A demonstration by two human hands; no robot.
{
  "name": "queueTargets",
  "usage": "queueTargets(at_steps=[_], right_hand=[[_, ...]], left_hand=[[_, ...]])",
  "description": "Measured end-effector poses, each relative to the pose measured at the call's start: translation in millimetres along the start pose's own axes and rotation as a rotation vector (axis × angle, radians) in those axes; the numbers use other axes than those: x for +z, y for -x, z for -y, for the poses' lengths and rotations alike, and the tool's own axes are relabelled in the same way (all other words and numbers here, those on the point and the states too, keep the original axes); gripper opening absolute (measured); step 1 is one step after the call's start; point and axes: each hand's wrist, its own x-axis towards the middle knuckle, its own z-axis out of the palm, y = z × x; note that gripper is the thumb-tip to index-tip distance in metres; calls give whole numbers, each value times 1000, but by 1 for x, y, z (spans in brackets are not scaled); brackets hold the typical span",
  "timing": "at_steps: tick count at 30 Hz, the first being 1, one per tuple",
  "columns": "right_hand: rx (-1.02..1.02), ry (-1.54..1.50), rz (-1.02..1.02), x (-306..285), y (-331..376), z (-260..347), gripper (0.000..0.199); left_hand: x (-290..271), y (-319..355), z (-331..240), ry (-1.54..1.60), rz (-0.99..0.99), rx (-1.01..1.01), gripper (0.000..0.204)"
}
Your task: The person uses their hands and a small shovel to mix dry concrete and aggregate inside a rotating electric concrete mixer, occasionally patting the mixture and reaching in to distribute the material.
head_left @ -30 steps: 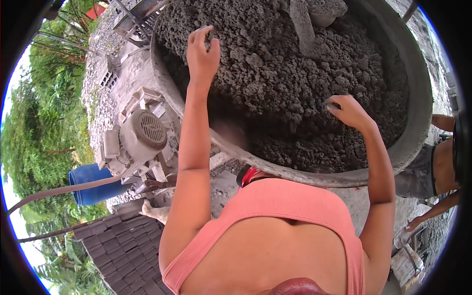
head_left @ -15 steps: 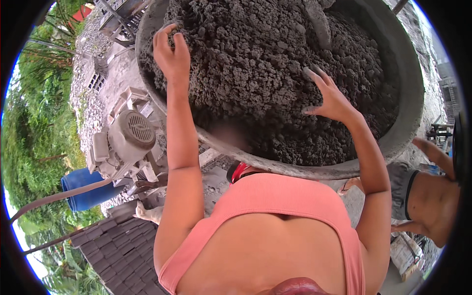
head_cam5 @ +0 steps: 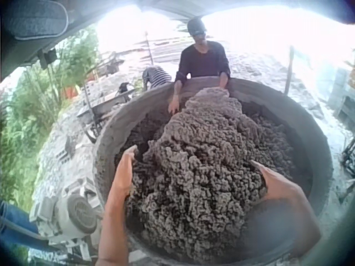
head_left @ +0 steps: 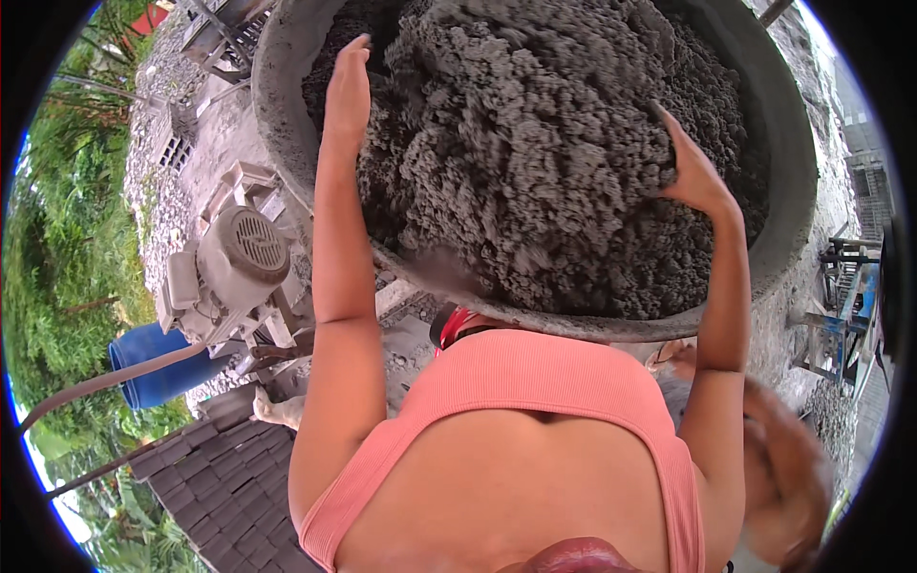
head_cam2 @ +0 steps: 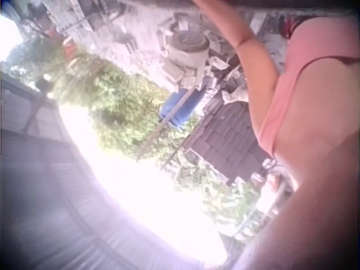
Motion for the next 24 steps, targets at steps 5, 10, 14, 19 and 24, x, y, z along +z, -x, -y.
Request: queueTargets(at_steps=[5,10,14,19,24], right_hand=[[287,11,27,-38,9,-13,91],[239,135,-132,-77,33,-53,60],[347,203,-179,-84,47,-97,56],[421,141,-153,-116,59,-102,50],[551,110,-176,-125,80,-115,48]], left_hand=[[24,21,-34,338,479,-467,56],[58,32,-21,-120,827,293,50],[79,45,-55,569,1023,-590,44],[104,54,-47,626,1284,-849,59],[120,65,-81,578,1096,-1134,61]])
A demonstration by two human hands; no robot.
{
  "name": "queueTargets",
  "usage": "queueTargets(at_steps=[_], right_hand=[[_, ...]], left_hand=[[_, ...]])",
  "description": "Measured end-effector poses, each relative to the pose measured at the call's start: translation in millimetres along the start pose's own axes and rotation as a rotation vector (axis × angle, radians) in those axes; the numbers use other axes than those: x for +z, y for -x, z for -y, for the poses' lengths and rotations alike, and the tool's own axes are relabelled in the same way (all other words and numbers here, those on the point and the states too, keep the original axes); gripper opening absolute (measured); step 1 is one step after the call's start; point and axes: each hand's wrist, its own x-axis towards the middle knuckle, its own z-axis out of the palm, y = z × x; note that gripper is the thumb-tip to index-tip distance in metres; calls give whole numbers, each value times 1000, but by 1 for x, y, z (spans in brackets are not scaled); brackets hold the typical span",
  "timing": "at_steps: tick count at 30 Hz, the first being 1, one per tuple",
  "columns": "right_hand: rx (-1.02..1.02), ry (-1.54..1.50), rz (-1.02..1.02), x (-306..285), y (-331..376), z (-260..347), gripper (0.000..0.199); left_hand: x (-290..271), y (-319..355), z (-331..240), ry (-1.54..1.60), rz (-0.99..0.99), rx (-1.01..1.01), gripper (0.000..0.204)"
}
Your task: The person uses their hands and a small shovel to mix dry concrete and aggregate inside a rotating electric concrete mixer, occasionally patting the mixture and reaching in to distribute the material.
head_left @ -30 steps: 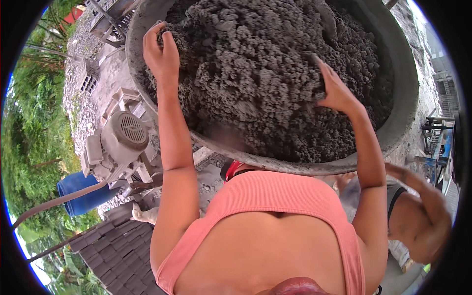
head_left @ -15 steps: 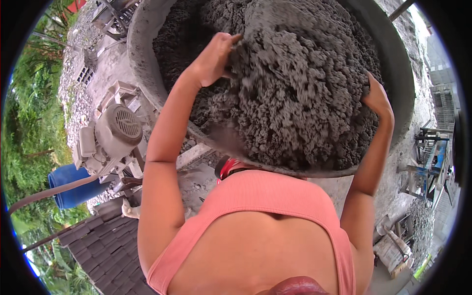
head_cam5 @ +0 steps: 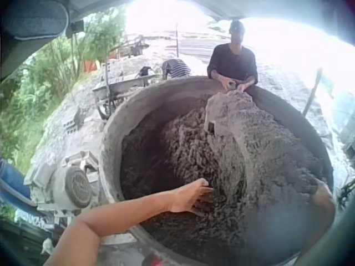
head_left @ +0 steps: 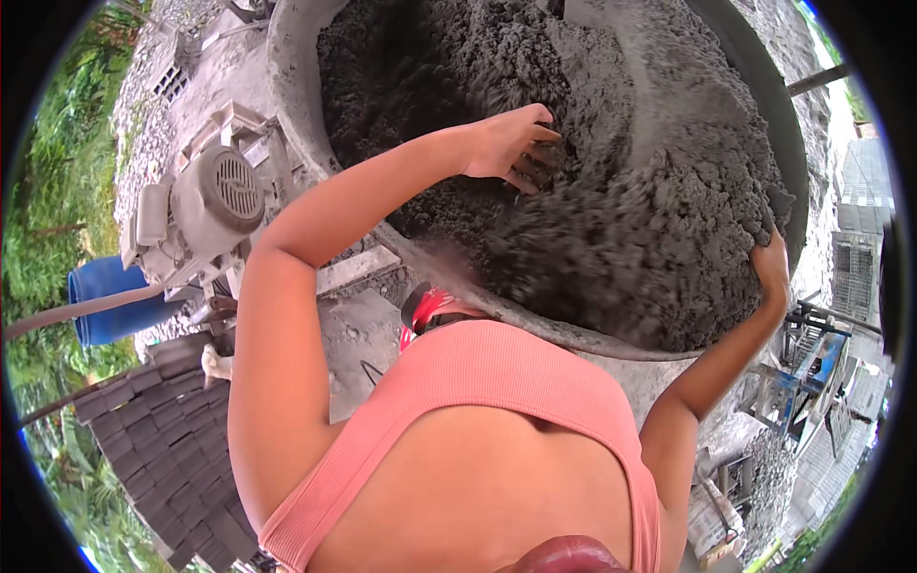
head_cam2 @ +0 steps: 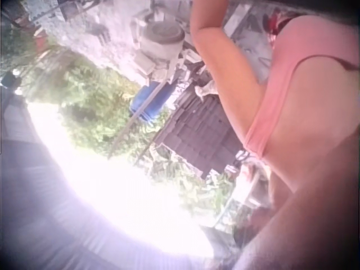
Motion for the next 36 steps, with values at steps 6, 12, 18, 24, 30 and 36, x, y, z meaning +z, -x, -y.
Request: queueTargets(at_steps=[6,12,18,24,30,36], right_hand=[[33,-77,79,26,16,7,57],[-145,-259,597,76,25,38,42],[-73,-350,411,79,22,53,31],[9,-209,379,71,15,41,32],[-148,-293,227,88,10,20,31],[-131,-389,396,102,4,28,32]], left_hand=[[1,-5,10,-280,-8,189,67],[-11,-7,12,-434,-152,332,63],[-28,-14,6,-330,-206,391,59],[-33,-30,20,-590,-207,478,62],[-19,-15,27,-1841,-125,181,47],[-23,-6,33,-1719,-60,-57,43]])
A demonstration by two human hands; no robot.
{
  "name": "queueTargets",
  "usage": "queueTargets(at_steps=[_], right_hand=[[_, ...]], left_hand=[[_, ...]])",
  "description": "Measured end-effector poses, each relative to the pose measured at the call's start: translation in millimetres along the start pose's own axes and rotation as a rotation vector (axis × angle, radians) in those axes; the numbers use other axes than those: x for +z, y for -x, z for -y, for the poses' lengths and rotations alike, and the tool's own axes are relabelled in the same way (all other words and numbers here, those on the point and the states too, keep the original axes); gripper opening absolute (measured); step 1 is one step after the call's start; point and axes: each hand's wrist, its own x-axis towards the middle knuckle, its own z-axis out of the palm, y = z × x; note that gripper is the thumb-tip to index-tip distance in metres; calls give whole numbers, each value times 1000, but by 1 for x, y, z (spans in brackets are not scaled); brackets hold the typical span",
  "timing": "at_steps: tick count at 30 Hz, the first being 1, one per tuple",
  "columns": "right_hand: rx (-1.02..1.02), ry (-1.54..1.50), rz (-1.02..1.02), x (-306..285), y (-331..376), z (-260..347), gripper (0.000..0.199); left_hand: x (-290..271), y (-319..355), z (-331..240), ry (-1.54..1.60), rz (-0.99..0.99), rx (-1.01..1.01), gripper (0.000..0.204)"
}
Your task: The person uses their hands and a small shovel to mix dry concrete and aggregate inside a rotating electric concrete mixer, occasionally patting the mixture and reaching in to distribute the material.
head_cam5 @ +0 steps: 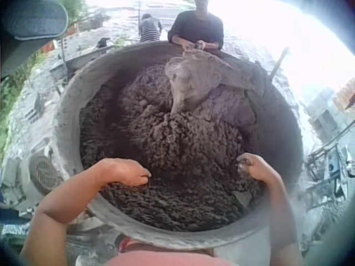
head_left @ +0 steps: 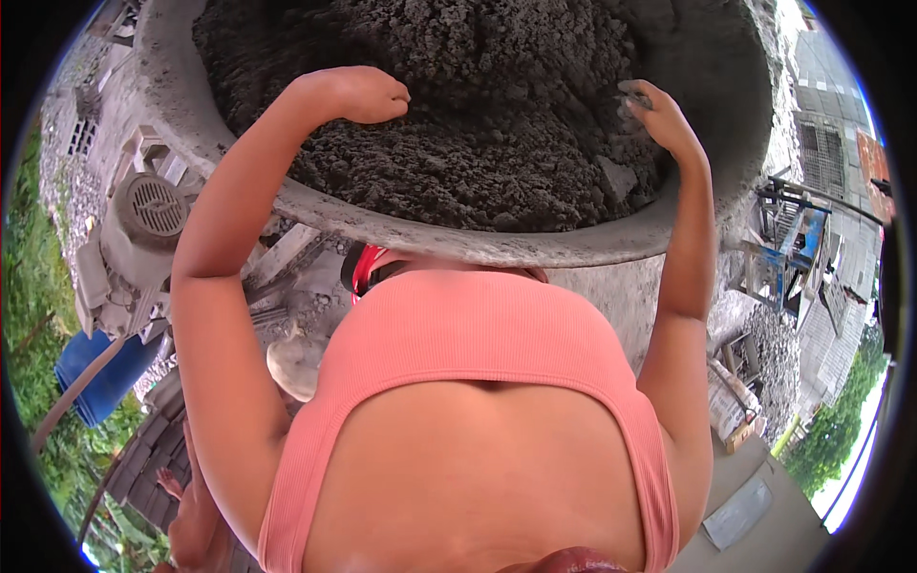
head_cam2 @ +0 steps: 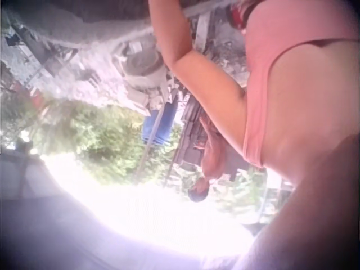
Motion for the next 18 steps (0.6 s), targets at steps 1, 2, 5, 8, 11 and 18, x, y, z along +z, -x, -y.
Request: queueTargets(at_steps=[1,2,5,8,11,18], right_hand=[[96,51,17,-3,6,12,31],[181,95,45,-3,8,20,29],[199,182,83,-2,13,29,28],[169,122,84,-5,15,29,28],[144,34,9,-9,16,29,28],[123,89,-156,-18,9,5,36]], left_hand=[[-4,-2,0,16,-48,11,43],[-5,-1,0,36,-92,5,43],[-5,2,-1,38,-118,17,42],[-2,0,-1,-19,-93,23,42],[-6,3,-4,2,-72,19,43],[-7,4,-4,17,-97,22,43]])
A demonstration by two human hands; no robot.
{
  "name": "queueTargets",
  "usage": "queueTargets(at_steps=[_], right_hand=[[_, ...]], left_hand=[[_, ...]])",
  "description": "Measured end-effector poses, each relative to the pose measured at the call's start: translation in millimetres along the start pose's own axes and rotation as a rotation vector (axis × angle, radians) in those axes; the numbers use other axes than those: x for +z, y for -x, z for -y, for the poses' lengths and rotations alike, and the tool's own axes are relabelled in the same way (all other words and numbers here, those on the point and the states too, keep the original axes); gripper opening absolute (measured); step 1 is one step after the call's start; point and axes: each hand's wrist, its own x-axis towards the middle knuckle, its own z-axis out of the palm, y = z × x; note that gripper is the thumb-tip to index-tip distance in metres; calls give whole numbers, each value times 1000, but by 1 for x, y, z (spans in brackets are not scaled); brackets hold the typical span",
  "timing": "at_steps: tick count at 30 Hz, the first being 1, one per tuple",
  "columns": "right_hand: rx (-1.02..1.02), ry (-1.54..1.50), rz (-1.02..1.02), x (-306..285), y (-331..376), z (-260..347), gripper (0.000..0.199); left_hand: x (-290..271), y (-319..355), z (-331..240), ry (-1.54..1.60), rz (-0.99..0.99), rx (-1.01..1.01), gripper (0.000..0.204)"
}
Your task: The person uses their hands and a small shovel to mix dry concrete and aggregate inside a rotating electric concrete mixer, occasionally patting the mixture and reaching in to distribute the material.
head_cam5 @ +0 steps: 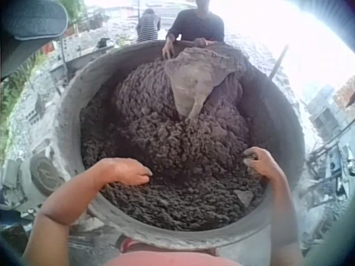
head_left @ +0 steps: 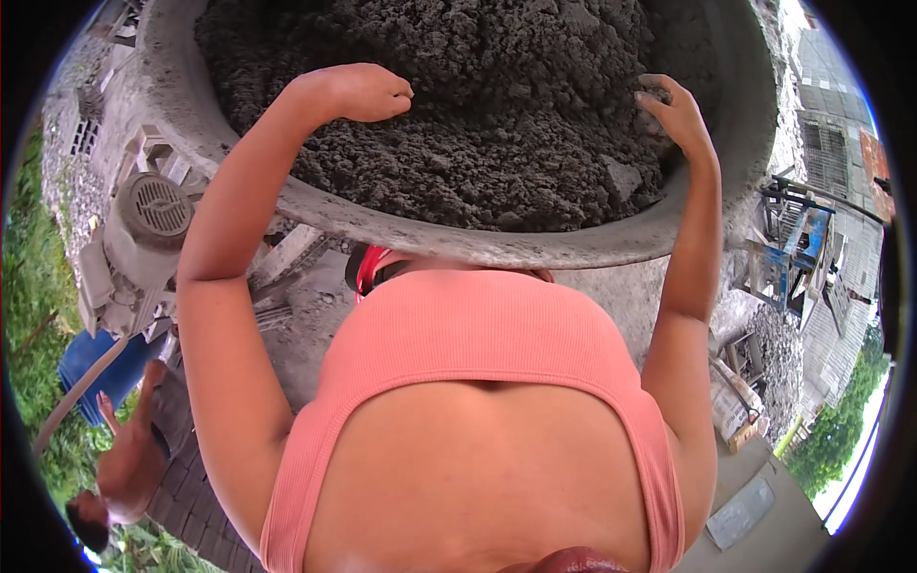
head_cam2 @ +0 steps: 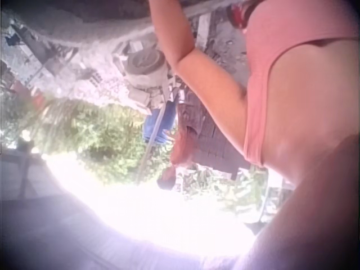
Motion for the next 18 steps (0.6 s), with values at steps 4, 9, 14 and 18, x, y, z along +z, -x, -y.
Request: queueTargets(at_steps=[4,9,14,18], right_hand=[[-47,25,1,-1,-4,-2,42],[-113,11,-16,2,-5,-4,40],[-144,119,8,1,-13,-27,34],[-67,142,25,3,-10,-15,31]], left_hand=[[-2,0,-1,10,32,13,43],[1,-1,1,14,30,-4,44],[-3,-1,-1,-4,57,32,44],[-7,2,-5,27,92,-9,44]])
